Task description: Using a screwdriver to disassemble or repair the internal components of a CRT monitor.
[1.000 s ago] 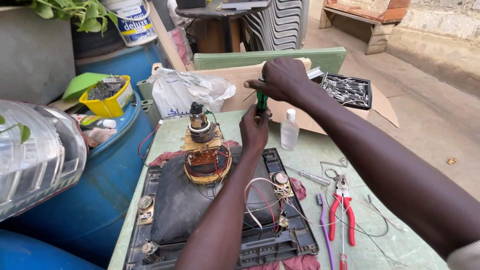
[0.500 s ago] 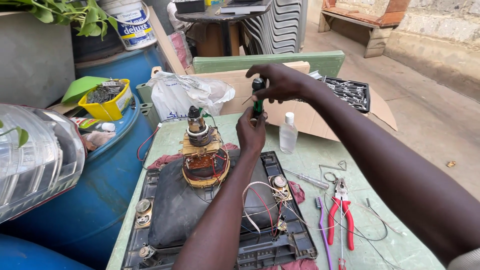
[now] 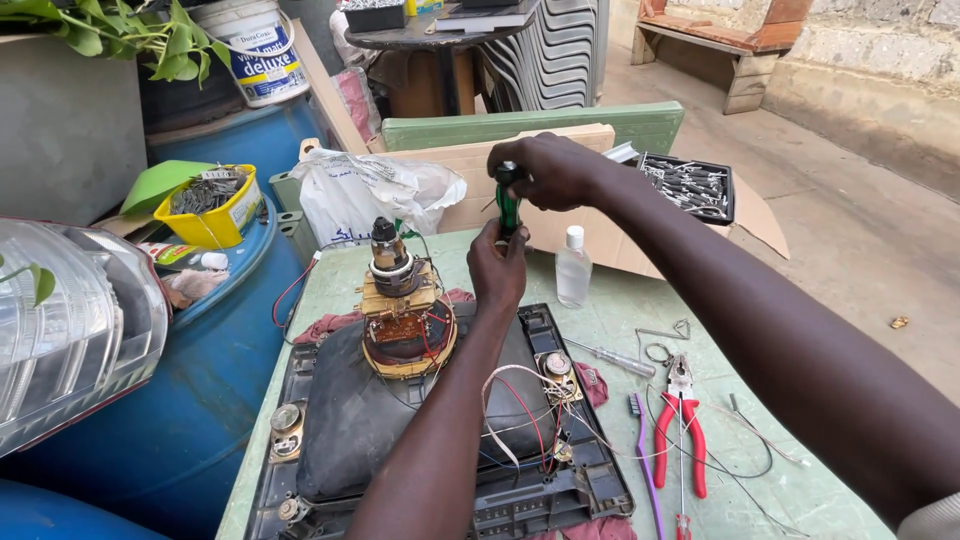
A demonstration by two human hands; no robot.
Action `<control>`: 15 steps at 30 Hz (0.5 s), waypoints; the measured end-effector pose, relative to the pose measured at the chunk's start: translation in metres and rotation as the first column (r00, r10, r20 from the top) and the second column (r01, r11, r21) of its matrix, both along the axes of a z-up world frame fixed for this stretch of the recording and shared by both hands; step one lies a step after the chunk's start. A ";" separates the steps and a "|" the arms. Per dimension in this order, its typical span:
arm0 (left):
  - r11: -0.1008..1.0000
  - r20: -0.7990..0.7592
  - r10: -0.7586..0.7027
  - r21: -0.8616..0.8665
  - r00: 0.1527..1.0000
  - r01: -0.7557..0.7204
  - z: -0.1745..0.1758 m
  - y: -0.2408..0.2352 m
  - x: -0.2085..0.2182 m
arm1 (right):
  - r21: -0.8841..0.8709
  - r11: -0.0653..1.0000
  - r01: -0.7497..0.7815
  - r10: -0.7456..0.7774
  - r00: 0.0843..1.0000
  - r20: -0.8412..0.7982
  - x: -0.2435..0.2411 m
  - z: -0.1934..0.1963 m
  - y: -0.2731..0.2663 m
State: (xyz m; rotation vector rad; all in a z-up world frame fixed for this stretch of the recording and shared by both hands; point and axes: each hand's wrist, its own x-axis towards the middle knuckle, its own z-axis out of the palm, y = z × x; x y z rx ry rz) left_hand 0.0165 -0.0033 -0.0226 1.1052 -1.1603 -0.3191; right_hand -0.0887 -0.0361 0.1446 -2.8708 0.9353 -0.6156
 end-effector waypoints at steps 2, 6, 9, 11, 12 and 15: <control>1.000 -0.012 0.003 0.005 1.000 -0.003 -0.004 -0.008 0.000 | -0.026 1.000 -0.001 0.002 1.000 0.019 0.000 -0.004 -0.007; 0.999 0.008 0.012 0.032 1.000 -0.012 -0.009 -0.014 0.007 | -0.265 0.945 0.194 -0.196 0.980 0.017 0.010 -0.018 -0.005; 0.999 0.025 0.008 0.045 1.000 -0.009 0.001 -0.003 -0.003 | -0.314 0.915 0.255 -0.246 0.967 0.068 0.005 -0.016 0.005; 0.998 0.032 0.026 0.051 0.999 -0.027 0.005 0.003 -0.002 | -0.255 0.942 0.219 -0.204 0.975 0.082 0.002 -0.008 0.008; 0.997 0.031 0.047 0.053 0.998 -0.049 0.004 0.004 -0.001 | -0.141 0.987 0.078 -0.070 0.995 0.064 0.002 -0.005 0.007; 0.996 0.025 0.066 0.056 0.998 -0.067 0.000 0.004 0.001 | -0.054 0.998 -0.019 0.023 0.997 0.078 0.008 -0.011 -0.008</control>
